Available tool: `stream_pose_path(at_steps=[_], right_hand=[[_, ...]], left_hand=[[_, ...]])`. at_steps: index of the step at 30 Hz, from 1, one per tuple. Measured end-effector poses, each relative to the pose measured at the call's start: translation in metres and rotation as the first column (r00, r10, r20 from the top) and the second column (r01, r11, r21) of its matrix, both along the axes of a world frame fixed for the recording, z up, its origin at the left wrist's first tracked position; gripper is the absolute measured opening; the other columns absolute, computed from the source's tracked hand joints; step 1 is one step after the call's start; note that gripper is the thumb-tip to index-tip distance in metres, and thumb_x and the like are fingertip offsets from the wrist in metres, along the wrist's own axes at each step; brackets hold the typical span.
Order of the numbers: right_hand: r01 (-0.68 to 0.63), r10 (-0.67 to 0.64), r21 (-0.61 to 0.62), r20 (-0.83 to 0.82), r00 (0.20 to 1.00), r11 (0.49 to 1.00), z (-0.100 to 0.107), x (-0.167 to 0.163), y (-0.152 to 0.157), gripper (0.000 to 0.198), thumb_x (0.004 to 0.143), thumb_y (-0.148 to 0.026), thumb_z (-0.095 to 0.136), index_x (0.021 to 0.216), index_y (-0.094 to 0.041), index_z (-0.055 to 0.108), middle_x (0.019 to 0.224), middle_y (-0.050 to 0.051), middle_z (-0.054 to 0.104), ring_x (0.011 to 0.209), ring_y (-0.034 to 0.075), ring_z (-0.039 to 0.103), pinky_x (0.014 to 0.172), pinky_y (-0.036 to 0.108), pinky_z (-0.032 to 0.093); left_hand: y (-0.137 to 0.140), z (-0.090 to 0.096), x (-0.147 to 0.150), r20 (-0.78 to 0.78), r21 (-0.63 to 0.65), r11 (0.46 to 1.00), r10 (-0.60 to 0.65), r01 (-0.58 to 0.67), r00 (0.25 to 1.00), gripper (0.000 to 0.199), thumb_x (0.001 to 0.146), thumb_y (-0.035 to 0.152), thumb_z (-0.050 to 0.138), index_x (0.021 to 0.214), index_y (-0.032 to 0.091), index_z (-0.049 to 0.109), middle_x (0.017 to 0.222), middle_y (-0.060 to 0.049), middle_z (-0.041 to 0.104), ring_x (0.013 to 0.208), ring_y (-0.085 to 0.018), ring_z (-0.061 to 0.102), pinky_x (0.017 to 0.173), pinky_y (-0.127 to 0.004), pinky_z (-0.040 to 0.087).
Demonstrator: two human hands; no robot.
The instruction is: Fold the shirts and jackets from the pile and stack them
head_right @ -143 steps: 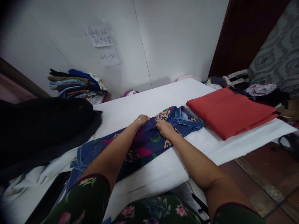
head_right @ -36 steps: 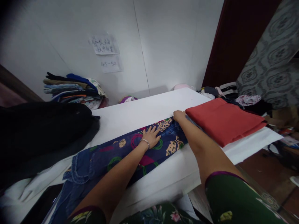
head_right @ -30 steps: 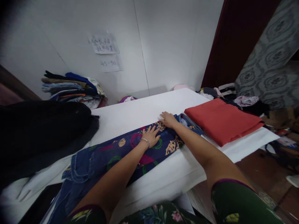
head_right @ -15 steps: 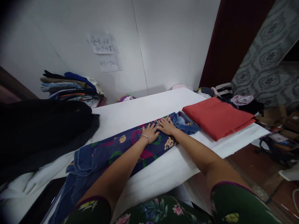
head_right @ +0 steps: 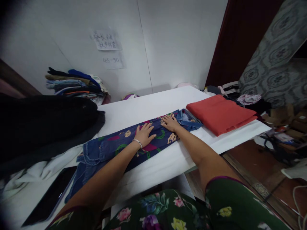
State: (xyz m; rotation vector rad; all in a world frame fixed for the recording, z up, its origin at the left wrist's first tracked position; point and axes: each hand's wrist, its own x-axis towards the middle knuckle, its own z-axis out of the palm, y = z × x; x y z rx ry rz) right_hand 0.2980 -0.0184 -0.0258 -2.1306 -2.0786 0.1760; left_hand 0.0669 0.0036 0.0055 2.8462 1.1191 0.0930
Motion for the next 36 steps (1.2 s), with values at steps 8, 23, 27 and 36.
stream_pose_path(at_steps=[8,23,27,36], right_hand=[[0.025,-0.028,-0.055,-0.054,0.998,0.998,0.025,-0.006,0.004,0.049,0.096,-0.047,0.032,0.137,-0.025,0.047,0.148,0.007,0.04,0.139,0.025,0.028,0.111,0.05,0.021],[0.003,0.069,0.257,-0.269,0.961,0.966,-0.008,-0.032,-0.04,0.042,0.082,-0.017,0.046,0.121,-0.021,0.062,0.129,0.006,0.06,0.121,0.02,0.051,0.106,0.037,0.036],[0.037,0.078,0.325,-0.333,0.94,0.945,-0.012,-0.031,-0.038,0.035,0.082,-0.018,0.05,0.114,-0.021,0.063,0.123,0.006,0.063,0.115,0.02,0.055,0.102,0.036,0.041],[0.008,0.136,0.389,-0.341,0.93,0.921,-0.017,-0.028,-0.035,0.029,0.079,-0.013,0.053,0.105,-0.019,0.066,0.116,0.008,0.066,0.111,0.022,0.058,0.099,0.039,0.044]], left_hand=[[-0.009,-0.016,-0.036,-0.072,-0.004,0.997,0.082,-0.082,0.994,0.067,0.089,0.061,0.029,0.148,0.028,0.025,0.156,-0.004,0.023,0.142,-0.027,0.019,0.113,-0.056,0.014],[-0.019,-0.008,-0.04,0.177,0.161,0.987,-0.04,0.011,0.983,0.019,0.086,0.033,0.054,0.099,0.023,0.064,0.113,-0.005,0.06,0.109,-0.021,0.049,0.097,-0.037,0.036],[-0.019,-0.006,-0.043,0.18,0.198,0.98,-0.064,0.027,0.982,0.016,0.088,0.023,0.048,0.092,0.022,0.064,0.106,-0.006,0.061,0.103,-0.021,0.05,0.09,-0.038,0.038],[-0.015,-0.004,-0.052,0.152,0.173,0.984,-0.064,0.037,0.986,0.021,0.078,0.005,0.05,0.084,0.02,0.063,0.092,-0.007,0.062,0.09,-0.022,0.052,0.078,-0.037,0.041]])
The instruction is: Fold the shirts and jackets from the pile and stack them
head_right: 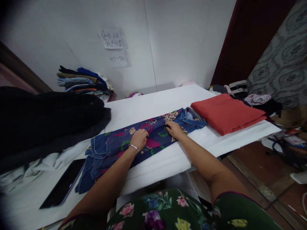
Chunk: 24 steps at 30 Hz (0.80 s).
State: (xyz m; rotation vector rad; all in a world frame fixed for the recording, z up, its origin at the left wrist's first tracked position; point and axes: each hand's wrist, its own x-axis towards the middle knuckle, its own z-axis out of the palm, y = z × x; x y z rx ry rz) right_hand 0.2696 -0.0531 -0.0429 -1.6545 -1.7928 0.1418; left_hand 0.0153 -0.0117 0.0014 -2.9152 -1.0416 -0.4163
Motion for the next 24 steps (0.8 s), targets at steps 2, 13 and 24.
stream_pose_path(at_steps=[2,13,24], right_hand=[[-0.01,0.01,-0.004,0.008,1.0,1.0,0.001,0.0,-0.001,0.028,0.08,-0.014,0.053,0.104,-0.019,0.067,0.118,0.008,0.065,0.112,0.022,0.058,0.099,0.04,0.044],[-0.03,0.043,-0.076,0.166,0.985,0.997,0.003,0.0,-0.001,0.038,0.081,-0.011,0.045,0.106,-0.02,0.073,0.128,0.006,0.06,0.118,0.022,0.055,0.102,0.037,0.043],[-0.074,0.068,0.035,0.14,0.988,0.997,-0.012,0.007,-0.001,0.038,0.084,-0.016,0.041,0.105,-0.017,0.072,0.122,0.011,0.063,0.113,0.025,0.058,0.1,0.041,0.046]], left_hand=[[-0.001,0.001,0.0,0.01,0.013,1.0,0.008,-0.008,1.0,0.022,0.078,0.005,0.049,0.085,0.02,0.063,0.093,-0.007,0.062,0.092,-0.022,0.052,0.079,-0.037,0.041],[-0.001,-0.001,-0.012,0.136,-0.164,0.986,-0.006,0.028,0.991,0.02,0.077,0.01,0.052,0.088,0.02,0.065,0.095,-0.004,0.065,0.092,-0.018,0.056,0.085,-0.032,0.044],[0.008,0.015,-0.139,0.093,-0.114,0.686,0.727,-0.718,0.68,0.03,0.088,0.034,0.047,0.1,0.017,0.069,0.106,-0.01,0.067,0.103,-0.024,0.059,0.093,-0.035,0.043]])
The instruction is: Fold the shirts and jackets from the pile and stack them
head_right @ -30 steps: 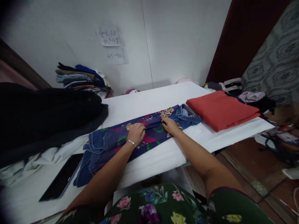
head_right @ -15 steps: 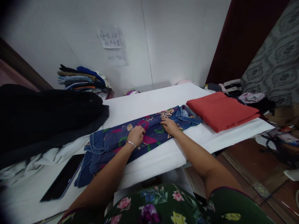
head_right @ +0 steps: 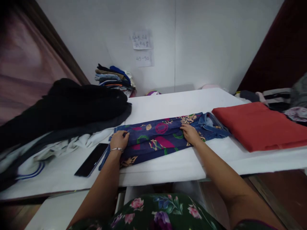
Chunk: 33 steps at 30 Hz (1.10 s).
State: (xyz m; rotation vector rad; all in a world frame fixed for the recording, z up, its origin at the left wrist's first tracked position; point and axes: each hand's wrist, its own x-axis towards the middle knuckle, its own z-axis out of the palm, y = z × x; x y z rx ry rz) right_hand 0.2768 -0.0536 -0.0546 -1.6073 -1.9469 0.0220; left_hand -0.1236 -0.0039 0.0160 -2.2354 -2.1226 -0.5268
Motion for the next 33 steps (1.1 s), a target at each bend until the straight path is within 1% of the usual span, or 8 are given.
stream_pose_path(at_steps=[5,9,14,22,25,28,31,33], right_hand=[[-0.033,0.033,0.036,-0.002,0.999,0.999,-0.006,0.004,-0.001,0.04,0.086,-0.017,0.038,0.111,-0.02,0.07,0.122,0.01,0.063,0.113,0.024,0.058,0.099,0.043,0.046],[-0.03,0.029,0.052,0.02,0.999,0.998,-0.009,0.007,0.001,0.039,0.085,-0.017,0.039,0.106,-0.022,0.072,0.121,0.008,0.064,0.112,0.023,0.059,0.098,0.041,0.047],[-0.038,0.037,0.064,0.016,0.999,0.997,-0.01,0.007,0.002,0.039,0.086,-0.018,0.039,0.103,-0.022,0.073,0.121,0.008,0.064,0.111,0.023,0.06,0.097,0.04,0.048],[-0.024,0.024,-0.01,0.012,1.0,1.0,-0.005,0.003,0.0,0.04,0.081,-0.013,0.042,0.101,-0.023,0.074,0.124,0.006,0.063,0.115,0.024,0.057,0.1,0.042,0.045],[-0.039,0.039,-0.013,-0.002,0.999,0.999,-0.002,0.003,0.0,0.04,0.081,-0.012,0.042,0.101,-0.023,0.074,0.124,0.007,0.062,0.116,0.024,0.057,0.101,0.041,0.045],[-0.03,0.03,-0.018,0.015,0.999,0.999,0.0,0.001,0.0,0.04,0.081,-0.012,0.041,0.101,-0.021,0.074,0.124,0.008,0.062,0.115,0.024,0.057,0.101,0.041,0.045],[-0.026,0.027,-0.014,0.036,0.999,1.0,0.001,-0.001,-0.002,0.04,0.08,-0.011,0.041,0.101,-0.019,0.074,0.124,0.009,0.063,0.114,0.023,0.058,0.102,0.039,0.044],[-0.023,0.023,-0.011,0.038,0.999,1.0,0.001,-0.001,-0.003,0.04,0.081,-0.011,0.04,0.101,-0.017,0.074,0.124,0.01,0.062,0.115,0.023,0.057,0.102,0.039,0.043]], left_hand=[[0.0,0.001,-0.009,0.021,-0.132,0.971,0.203,-0.198,0.979,0.049,0.088,0.05,0.044,0.115,0.014,0.062,0.115,-0.015,0.065,0.11,-0.03,0.058,0.091,-0.04,0.044],[0.005,0.003,0.005,0.073,-0.247,0.958,0.167,-0.145,0.983,0.055,0.085,0.057,0.045,0.119,0.016,0.058,0.117,-0.014,0.066,0.111,-0.03,0.059,0.091,-0.039,0.043],[0.011,-0.001,0.01,0.131,-0.246,0.962,0.157,-0.122,0.979,0.041,0.087,0.039,0.05,0.125,0.023,0.051,0.117,-0.009,0.067,0.11,-0.024,0.061,0.088,-0.032,0.044],[0.014,0.0,0.007,0.008,-0.262,0.956,0.137,-0.13,0.991,0.038,0.089,0.034,0.044,0.124,0.02,0.053,0.116,-0.014,0.065,0.105,-0.028,0.062,0.084,-0.039,0.047],[0.011,0.01,0.014,-0.057,-0.121,0.989,0.083,-0.09,0.995,0.039,0.088,0.034,0.045,0.121,0.017,0.055,0.123,-0.015,0.061,0.11,-0.029,0.058,0.089,-0.04,0.046],[0.011,0.015,0.025,-0.107,-0.003,0.996,-0.083,0.084,0.991,0.041,0.088,0.039,0.046,0.123,0.017,0.055,0.13,-0.014,0.056,0.12,-0.027,0.051,0.098,-0.038,0.04],[0.015,0.007,0.035,-0.136,-0.092,0.962,-0.269,0.258,0.953,0.05,0.09,0.048,0.043,0.131,0.02,0.05,0.144,-0.011,0.044,0.134,-0.025,0.037,0.109,-0.043,0.029],[0.018,-0.004,0.038,-0.139,-0.225,0.94,-0.293,0.258,0.946,0.058,0.09,0.054,0.037,0.138,0.022,0.043,0.149,-0.01,0.036,0.139,-0.027,0.028,0.111,-0.051,0.022]])
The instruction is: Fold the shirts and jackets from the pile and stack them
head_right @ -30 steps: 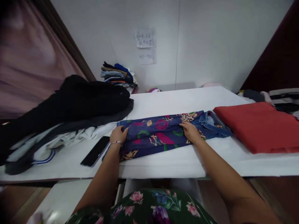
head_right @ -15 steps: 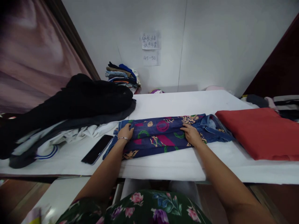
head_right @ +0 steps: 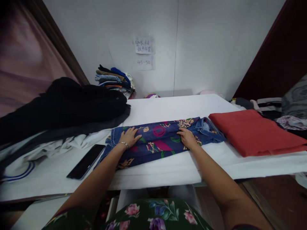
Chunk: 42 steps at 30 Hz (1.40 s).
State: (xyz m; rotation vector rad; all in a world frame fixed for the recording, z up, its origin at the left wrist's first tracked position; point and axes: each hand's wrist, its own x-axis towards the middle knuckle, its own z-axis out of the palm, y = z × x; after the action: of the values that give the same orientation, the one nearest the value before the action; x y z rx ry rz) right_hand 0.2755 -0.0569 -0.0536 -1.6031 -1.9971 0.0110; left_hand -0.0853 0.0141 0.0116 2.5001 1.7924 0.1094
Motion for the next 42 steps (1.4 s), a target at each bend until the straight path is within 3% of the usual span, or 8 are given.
stream_pose_path(at_steps=[3,9,12,17,24,28,34,42], right_hand=[[0.026,-0.026,0.007,-0.023,0.999,1.0,0.003,0.0,0.0,0.039,0.084,-0.014,0.04,0.104,-0.018,0.073,0.124,0.01,0.063,0.114,0.023,0.057,0.102,0.04,0.043],[0.035,-0.035,0.035,-0.008,0.999,0.999,0.037,-0.025,0.023,0.037,0.092,-0.028,0.04,0.118,-0.021,0.065,0.13,0.01,0.059,0.124,0.023,0.049,0.106,0.045,0.036],[0.037,-0.029,-0.09,0.092,0.995,0.995,0.05,-0.048,0.042,0.046,0.095,-0.044,0.037,0.131,-0.021,0.054,0.144,0.011,0.044,0.136,0.027,0.033,0.11,0.05,0.025],[0.095,-0.023,-0.366,0.198,0.98,0.926,0.039,-0.065,0.055,0.063,0.092,-0.06,0.03,0.138,-0.019,0.046,0.15,0.014,0.034,0.14,0.031,0.026,0.11,0.055,0.018],[0.113,-0.042,-0.358,0.201,0.979,0.927,0.03,-0.063,0.05,0.067,0.092,-0.063,0.026,0.139,-0.02,0.044,0.151,0.013,0.032,0.14,0.03,0.025,0.112,0.053,0.016],[0.114,-0.045,-0.34,0.204,0.978,0.933,0.028,-0.063,0.051,0.066,0.092,-0.063,0.026,0.139,-0.02,0.045,0.151,0.012,0.033,0.14,0.03,0.025,0.112,0.053,0.016],[0.104,-0.043,-0.32,0.193,0.98,0.942,0.022,-0.06,0.052,0.064,0.092,-0.061,0.028,0.138,-0.021,0.046,0.15,0.012,0.035,0.14,0.029,0.026,0.112,0.053,0.016],[0.098,-0.053,-0.291,0.161,0.986,0.952,0.02,-0.06,0.051,0.064,0.092,-0.062,0.029,0.143,-0.024,0.039,0.149,0.011,0.036,0.139,0.029,0.028,0.113,0.052,0.016]], left_hand=[[0.002,-0.013,0.0,-0.032,-0.09,0.995,0.036,-0.038,0.999,0.063,0.091,0.058,0.029,0.143,0.023,0.036,0.152,-0.01,0.031,0.141,-0.027,0.023,0.111,-0.056,0.017],[0.003,-0.017,-0.001,-0.057,-0.065,0.997,0.036,-0.04,0.998,0.066,0.091,0.059,0.027,0.144,0.021,0.034,0.153,-0.011,0.029,0.141,-0.027,0.022,0.111,-0.058,0.015],[0.004,-0.017,-0.001,-0.055,-0.058,0.998,0.032,-0.035,0.998,0.067,0.09,0.059,0.027,0.145,0.02,0.034,0.153,-0.011,0.029,0.141,-0.029,0.023,0.111,-0.058,0.016],[0.003,-0.019,-0.002,-0.053,-0.059,0.997,0.039,-0.042,0.998,0.065,0.091,0.057,0.027,0.145,0.022,0.034,0.153,-0.011,0.029,0.141,-0.029,0.023,0.111,-0.058,0.016],[0.019,0.001,0.0,-0.047,-0.188,0.979,0.074,-0.081,0.996,0.06,0.09,0.057,0.029,0.137,0.024,0.045,0.15,-0.009,0.035,0.138,-0.029,0.029,0.109,-0.06,0.019],[0.042,0.014,0.014,0.01,-0.048,0.998,0.03,-0.029,1.0,0.048,0.093,0.051,0.029,0.123,0.027,0.057,0.14,-0.009,0.05,0.132,-0.028,0.038,0.107,-0.058,0.021],[0.069,0.006,0.045,-0.007,-0.029,0.998,-0.063,0.063,0.998,0.035,0.093,0.037,0.037,0.115,0.027,0.062,0.124,-0.006,0.062,0.119,-0.024,0.05,0.104,-0.047,0.031],[0.07,-0.001,0.055,0.005,0.072,0.986,-0.154,0.153,0.988,0.025,0.089,0.032,0.047,0.098,0.022,0.068,0.107,-0.008,0.063,0.108,-0.022,0.054,0.093,-0.033,0.04]])
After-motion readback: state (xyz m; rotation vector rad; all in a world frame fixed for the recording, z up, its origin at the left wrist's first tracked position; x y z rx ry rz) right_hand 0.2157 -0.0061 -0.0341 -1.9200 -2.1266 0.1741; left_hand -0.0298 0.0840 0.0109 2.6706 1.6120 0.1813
